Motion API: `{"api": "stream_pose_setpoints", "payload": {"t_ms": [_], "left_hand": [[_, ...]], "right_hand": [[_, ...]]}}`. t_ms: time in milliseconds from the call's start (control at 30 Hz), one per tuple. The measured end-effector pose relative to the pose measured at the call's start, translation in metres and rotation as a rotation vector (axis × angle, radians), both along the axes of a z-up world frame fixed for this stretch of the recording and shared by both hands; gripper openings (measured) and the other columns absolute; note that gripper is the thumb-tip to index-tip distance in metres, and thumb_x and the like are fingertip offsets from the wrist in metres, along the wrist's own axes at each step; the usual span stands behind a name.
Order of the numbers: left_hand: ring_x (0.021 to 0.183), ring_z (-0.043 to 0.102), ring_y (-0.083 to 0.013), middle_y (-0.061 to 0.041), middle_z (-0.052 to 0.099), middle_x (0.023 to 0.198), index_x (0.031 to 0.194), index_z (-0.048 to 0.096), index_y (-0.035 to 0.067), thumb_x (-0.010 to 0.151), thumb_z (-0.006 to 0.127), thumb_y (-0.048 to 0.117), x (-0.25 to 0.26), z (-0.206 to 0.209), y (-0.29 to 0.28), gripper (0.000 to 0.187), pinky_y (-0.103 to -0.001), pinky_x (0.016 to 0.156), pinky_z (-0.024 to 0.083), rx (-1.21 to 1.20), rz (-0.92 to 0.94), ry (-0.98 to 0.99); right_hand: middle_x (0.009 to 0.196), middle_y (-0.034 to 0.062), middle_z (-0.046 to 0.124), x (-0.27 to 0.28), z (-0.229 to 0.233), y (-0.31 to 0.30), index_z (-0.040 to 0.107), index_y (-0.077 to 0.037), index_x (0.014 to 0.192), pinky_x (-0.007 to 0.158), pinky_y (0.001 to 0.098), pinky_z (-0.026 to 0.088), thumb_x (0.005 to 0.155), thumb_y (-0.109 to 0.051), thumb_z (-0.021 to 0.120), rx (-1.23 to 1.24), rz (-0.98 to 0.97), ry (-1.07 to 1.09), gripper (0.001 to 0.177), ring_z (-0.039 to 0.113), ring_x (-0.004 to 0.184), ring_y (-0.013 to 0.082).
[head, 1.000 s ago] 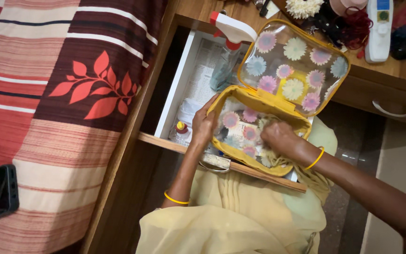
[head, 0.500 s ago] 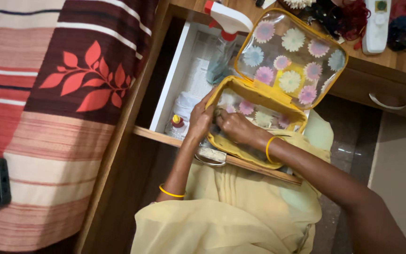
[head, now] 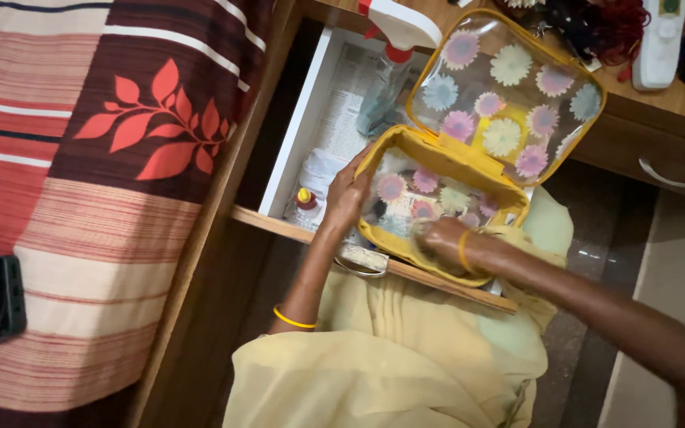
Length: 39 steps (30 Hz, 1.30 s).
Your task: The person sorts various cosmetic items and accessories into a yellow floral-patterned vanity case within a wooden drawer, using a cloth to wipe some items and placing small containers, brushes, and hair accessories into the sections.
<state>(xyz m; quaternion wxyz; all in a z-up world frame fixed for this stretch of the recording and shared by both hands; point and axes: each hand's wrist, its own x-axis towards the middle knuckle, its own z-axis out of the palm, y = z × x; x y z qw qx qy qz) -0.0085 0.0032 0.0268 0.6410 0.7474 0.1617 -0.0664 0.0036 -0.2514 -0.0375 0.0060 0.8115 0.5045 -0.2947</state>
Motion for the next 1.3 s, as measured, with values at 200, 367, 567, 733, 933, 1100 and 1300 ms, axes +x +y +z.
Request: {"api": "stream_pose_setpoints", "payload": {"t_ms": [200, 367, 567, 733, 933, 1100, 1300], "left_hand": [[0.14, 0.051, -0.0276, -0.018, 0.057, 0.148, 0.151, 0.045, 0.004, 0.099, 0.043, 0.02, 0.006, -0.049, -0.002, 0.054, -0.034, 0.117, 0.036, -0.189, -0.049, -0.177], [0.131, 0.062, -0.028, -0.019, 0.066, 0.139, 0.147, 0.054, 0.002, 0.099, 0.046, 0.017, 0.003, -0.05, 0.002, 0.051, -0.033, 0.112, 0.044, -0.155, 0.015, -0.332], [0.071, 0.059, -0.027, -0.013, 0.077, 0.114, 0.145, 0.058, 0.019, 0.085, 0.044, 0.022, -0.002, 0.004, 0.001, 0.062, -0.037, 0.067, 0.052, -0.109, 0.049, 0.066], [0.08, 0.065, -0.024, -0.017, 0.076, 0.11, 0.144, 0.061, 0.017, 0.089, 0.046, 0.027, 0.001, 0.006, -0.001, 0.058, -0.035, 0.075, 0.053, -0.008, 0.033, -0.013], [0.126, 0.064, -0.0248, -0.016, 0.068, 0.137, 0.146, 0.056, 0.007, 0.098, 0.046, 0.025, 0.001, -0.018, -0.001, 0.052, -0.034, 0.109, 0.045, -0.058, 0.029, -0.2], [0.137, 0.055, -0.0267, -0.017, 0.058, 0.149, 0.152, 0.047, 0.002, 0.1, 0.048, 0.017, 0.0, -0.038, -0.002, 0.054, -0.033, 0.115, 0.04, -0.181, -0.051, -0.254], [0.136, 0.055, -0.0242, -0.017, 0.058, 0.147, 0.153, 0.045, 0.001, 0.099, 0.048, 0.008, 0.004, -0.046, -0.004, 0.055, -0.029, 0.115, 0.04, -0.309, -0.057, -0.315]], "right_hand": [[0.081, 0.0258, 0.068, 0.012, -0.026, 0.073, 0.069, 0.003, 0.085, 0.066, 0.0509, 0.053, 0.082, -0.009, 0.066, 0.745, -0.35, 0.062, 0.012, 0.067, 0.073, 0.0429], [0.092, 0.0251, 0.069, 0.015, -0.022, 0.114, 0.07, 0.003, 0.091, 0.074, 0.0495, 0.055, 0.079, -0.008, 0.065, 0.87, -0.403, 0.087, 0.017, 0.069, 0.083, 0.0431], [0.095, 0.0178, 0.067, 0.009, 0.034, 0.031, 0.067, -0.005, 0.093, 0.074, 0.0518, 0.051, 0.087, -0.02, 0.065, 0.34, -0.112, 0.093, 0.016, 0.066, 0.088, 0.0386], [0.084, 0.0144, 0.069, -0.004, 0.037, -0.03, 0.07, -0.009, 0.081, 0.071, 0.0526, 0.05, 0.074, -0.016, 0.067, 0.07, -0.038, 0.116, 0.011, 0.066, 0.084, 0.0372], [0.077, 0.0208, 0.067, -0.013, 0.011, 0.007, 0.07, -0.002, 0.083, 0.069, 0.054, 0.049, 0.08, -0.013, 0.068, 0.352, -0.302, 0.133, 0.012, 0.065, 0.075, 0.0421], [0.081, 0.0121, 0.072, 0.013, -0.006, 0.077, 0.07, 0.003, 0.103, 0.07, 0.0354, 0.054, 0.081, -0.008, 0.07, 0.74, -0.723, 0.457, 0.025, 0.065, 0.077, 0.0193], [0.097, 0.0099, 0.07, -0.008, -0.002, 0.107, 0.065, 0.004, 0.11, 0.08, 0.0321, 0.053, 0.088, -0.009, 0.065, 1.079, -0.882, 0.766, 0.025, 0.064, 0.09, 0.0134]]}}
